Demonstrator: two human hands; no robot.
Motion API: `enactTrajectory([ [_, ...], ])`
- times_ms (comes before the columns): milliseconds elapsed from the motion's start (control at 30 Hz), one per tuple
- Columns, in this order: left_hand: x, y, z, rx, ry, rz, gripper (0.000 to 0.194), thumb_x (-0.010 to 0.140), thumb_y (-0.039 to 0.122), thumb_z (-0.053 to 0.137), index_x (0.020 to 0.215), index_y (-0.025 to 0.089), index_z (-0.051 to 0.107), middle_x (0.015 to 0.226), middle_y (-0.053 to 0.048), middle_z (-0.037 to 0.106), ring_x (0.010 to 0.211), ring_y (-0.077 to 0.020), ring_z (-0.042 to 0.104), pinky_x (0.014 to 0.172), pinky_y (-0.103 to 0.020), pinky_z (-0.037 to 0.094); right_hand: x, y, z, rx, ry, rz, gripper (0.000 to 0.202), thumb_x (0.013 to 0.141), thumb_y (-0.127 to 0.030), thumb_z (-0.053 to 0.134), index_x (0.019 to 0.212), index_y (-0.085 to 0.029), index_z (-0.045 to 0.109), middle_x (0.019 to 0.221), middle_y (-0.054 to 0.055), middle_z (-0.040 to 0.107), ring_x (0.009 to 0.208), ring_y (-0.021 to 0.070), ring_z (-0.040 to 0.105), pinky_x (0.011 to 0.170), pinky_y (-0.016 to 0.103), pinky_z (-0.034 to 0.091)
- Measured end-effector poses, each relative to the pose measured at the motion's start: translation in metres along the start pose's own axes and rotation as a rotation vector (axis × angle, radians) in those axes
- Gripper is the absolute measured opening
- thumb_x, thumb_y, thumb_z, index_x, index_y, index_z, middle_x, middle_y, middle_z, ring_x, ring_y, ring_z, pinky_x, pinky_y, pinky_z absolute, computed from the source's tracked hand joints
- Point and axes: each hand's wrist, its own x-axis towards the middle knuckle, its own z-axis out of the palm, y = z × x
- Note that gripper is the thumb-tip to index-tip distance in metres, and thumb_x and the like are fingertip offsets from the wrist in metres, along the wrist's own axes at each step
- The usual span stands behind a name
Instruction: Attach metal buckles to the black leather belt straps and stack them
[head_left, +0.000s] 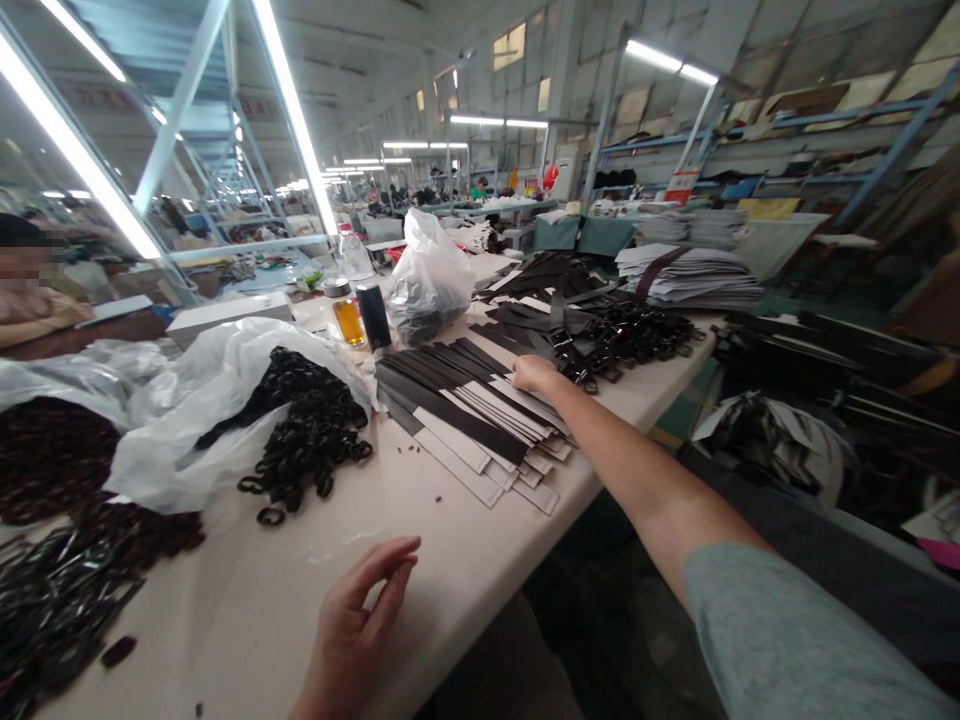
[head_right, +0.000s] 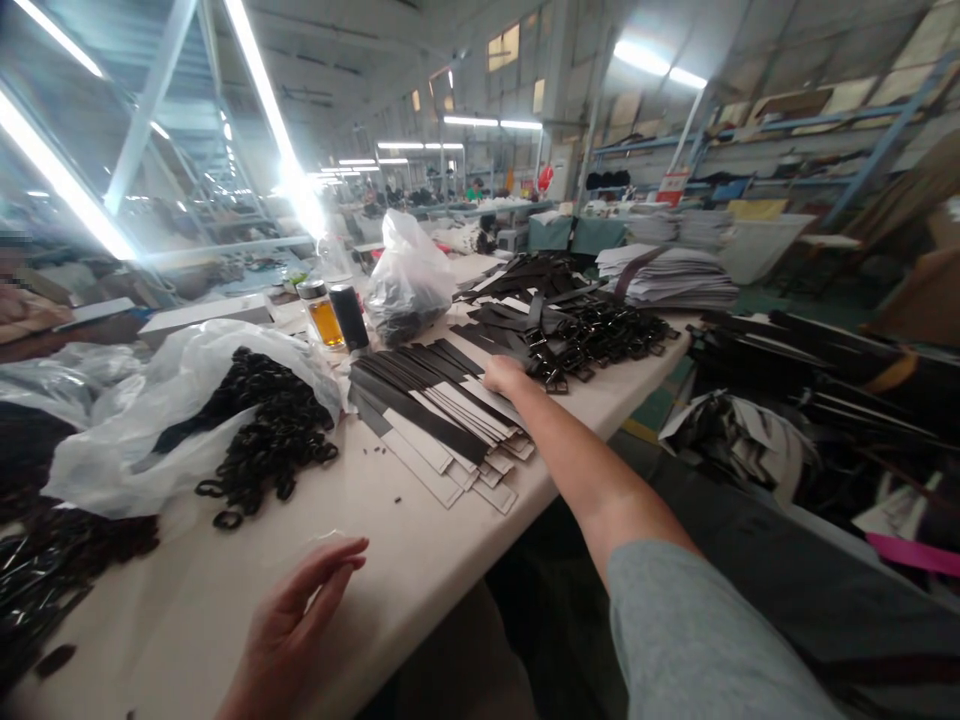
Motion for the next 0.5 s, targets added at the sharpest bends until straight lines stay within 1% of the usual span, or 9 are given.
enactTrajectory([
  [133, -0.002, -0.002, -0.001, -0.012, -0.013, -0.055, 0.024, 0.089, 0.042, 0.064, 0.100, 0.025, 0.079, 0.097, -0.007, 0.079, 0.086, -0.0215, 0.076, 0.082, -0.029, 0.061, -0.002, 0.008, -0.003, 0.073, 0.009, -0.012, 0.032, 0.098, -0.035, 0.062, 0.125, -0.018, 0.061, 0.126, 0.010, 0.062, 0.107, 0.0231, 0.064, 0.090, 0.043, 0.056],
  [233, -0.002, -0.004, 0.000, -0.034, -0.050, -0.075, 0.026, 0.090, 0.043, 0.064, 0.101, 0.025, 0.079, 0.099, -0.008, 0.079, 0.086, -0.0222, 0.076, 0.084, -0.031, 0.061, -0.008, 0.017, -0.006, 0.147, 0.053, -0.013, 0.030, 0.098, -0.035, 0.061, 0.123, -0.018, 0.062, 0.125, 0.009, 0.063, 0.106, 0.0226, 0.065, 0.089, 0.042, 0.056],
  [300, -0.002, -0.005, 0.001, -0.036, -0.059, -0.074, 0.026, 0.090, 0.043, 0.064, 0.101, 0.025, 0.079, 0.099, -0.008, 0.079, 0.087, -0.0225, 0.076, 0.085, -0.032, 0.060, -0.014, 0.019, -0.009, 0.194, 0.112, -0.004, 0.031, 0.098, -0.035, 0.061, 0.123, -0.018, 0.062, 0.125, 0.009, 0.063, 0.105, 0.0225, 0.065, 0.089, 0.043, 0.056],
  [367, -0.003, -0.008, 0.001, -0.038, -0.058, -0.085, 0.026, 0.090, 0.043, 0.064, 0.100, 0.025, 0.079, 0.099, -0.008, 0.079, 0.088, -0.0232, 0.076, 0.086, -0.033, 0.060, -0.024, 0.014, -0.015, 0.241, 0.195, -0.012, 0.029, 0.098, -0.034, 0.061, 0.121, -0.017, 0.063, 0.125, 0.010, 0.064, 0.107, 0.0224, 0.065, 0.092, 0.044, 0.055],
  [433, -0.003, -0.010, 0.001, -0.061, -0.054, -0.117, 0.027, 0.090, 0.044, 0.064, 0.102, 0.024, 0.078, 0.101, -0.009, 0.079, 0.089, -0.0242, 0.076, 0.086, -0.035, 0.060, -0.041, 0.005, -0.020, 0.294, 0.293, -0.056, 0.023, 0.099, -0.026, 0.058, 0.118, -0.016, 0.066, 0.123, 0.011, 0.067, 0.110, 0.0226, 0.066, 0.096, 0.042, 0.053],
  [500, -0.003, -0.010, 0.000, -0.111, -0.052, -0.167, 0.031, 0.090, 0.046, 0.064, 0.108, 0.023, 0.076, 0.105, -0.010, 0.078, 0.090, -0.0247, 0.075, 0.085, -0.036, 0.060, -0.068, -0.007, -0.023, 0.356, 0.386, -0.137, 0.027, 0.098, -0.014, 0.051, 0.117, -0.016, 0.070, 0.121, 0.011, 0.071, 0.112, 0.0217, 0.066, 0.100, 0.034, 0.050],
])
